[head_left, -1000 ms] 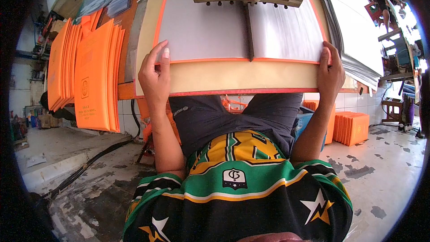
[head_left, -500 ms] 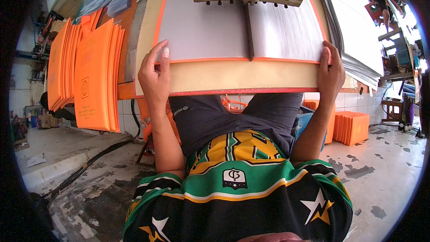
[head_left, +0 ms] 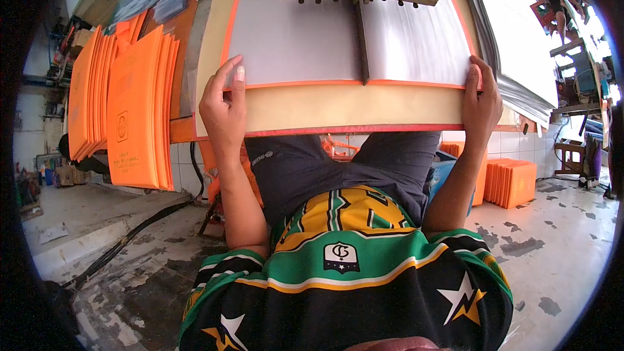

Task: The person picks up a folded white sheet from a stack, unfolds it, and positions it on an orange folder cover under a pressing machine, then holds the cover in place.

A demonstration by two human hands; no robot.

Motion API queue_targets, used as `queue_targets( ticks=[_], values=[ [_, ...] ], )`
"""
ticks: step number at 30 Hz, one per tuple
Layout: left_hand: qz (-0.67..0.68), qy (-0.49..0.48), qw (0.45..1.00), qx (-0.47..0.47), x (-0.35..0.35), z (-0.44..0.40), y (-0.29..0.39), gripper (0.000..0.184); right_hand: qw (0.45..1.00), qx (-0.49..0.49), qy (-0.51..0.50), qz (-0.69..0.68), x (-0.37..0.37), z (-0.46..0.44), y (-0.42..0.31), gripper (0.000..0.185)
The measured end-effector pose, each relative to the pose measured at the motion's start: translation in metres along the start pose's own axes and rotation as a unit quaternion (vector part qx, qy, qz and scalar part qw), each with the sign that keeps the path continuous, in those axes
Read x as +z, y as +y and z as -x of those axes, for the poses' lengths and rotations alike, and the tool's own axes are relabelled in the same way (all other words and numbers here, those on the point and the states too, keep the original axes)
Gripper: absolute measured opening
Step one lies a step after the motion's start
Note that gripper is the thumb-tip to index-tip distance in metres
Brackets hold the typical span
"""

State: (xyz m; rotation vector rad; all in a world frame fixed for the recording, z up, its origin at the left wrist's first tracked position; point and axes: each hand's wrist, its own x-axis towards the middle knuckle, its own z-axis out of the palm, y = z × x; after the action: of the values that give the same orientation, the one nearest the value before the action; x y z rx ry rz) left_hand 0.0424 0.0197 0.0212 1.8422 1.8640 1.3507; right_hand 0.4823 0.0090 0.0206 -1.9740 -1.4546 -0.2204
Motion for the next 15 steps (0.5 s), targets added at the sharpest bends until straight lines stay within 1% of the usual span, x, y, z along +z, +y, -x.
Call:
queue_targets(
  ticks=[2, 11, 13, 15],
  values=[
    [-0.003, 0.0, 1.0, -0.001, -0.0005, -0.0001, 0.0006, 0.031, 0.998, 0.045, -0.029, -0.018, -0.0033, -0.0007, -0.0037, 0.04],
    [-0.003, 0.001, 1.0, 0.003, -0.0015, -0.0003, 0.0018, 0.03, 0.999, 0.042, -0.026, -0.012, -0.002, -0.0002, -0.0019, 0.04],
    [0.003, -0.03, 0.999, -0.041, -0.0044, -0.0005, 0.0063, 0.037, 0.999, 0.036, -0.022, -0.012, -0.0015, -0.0003, -0.0008, 0.041],
    [0.0, -0.032, 0.998, -0.046, -0.0052, -0.0005, 0.0083, 0.037, 0.999, 0.03, -0.018, -0.012, -0.0009, -0.0003, 0.0004, 0.041]
  ],
)
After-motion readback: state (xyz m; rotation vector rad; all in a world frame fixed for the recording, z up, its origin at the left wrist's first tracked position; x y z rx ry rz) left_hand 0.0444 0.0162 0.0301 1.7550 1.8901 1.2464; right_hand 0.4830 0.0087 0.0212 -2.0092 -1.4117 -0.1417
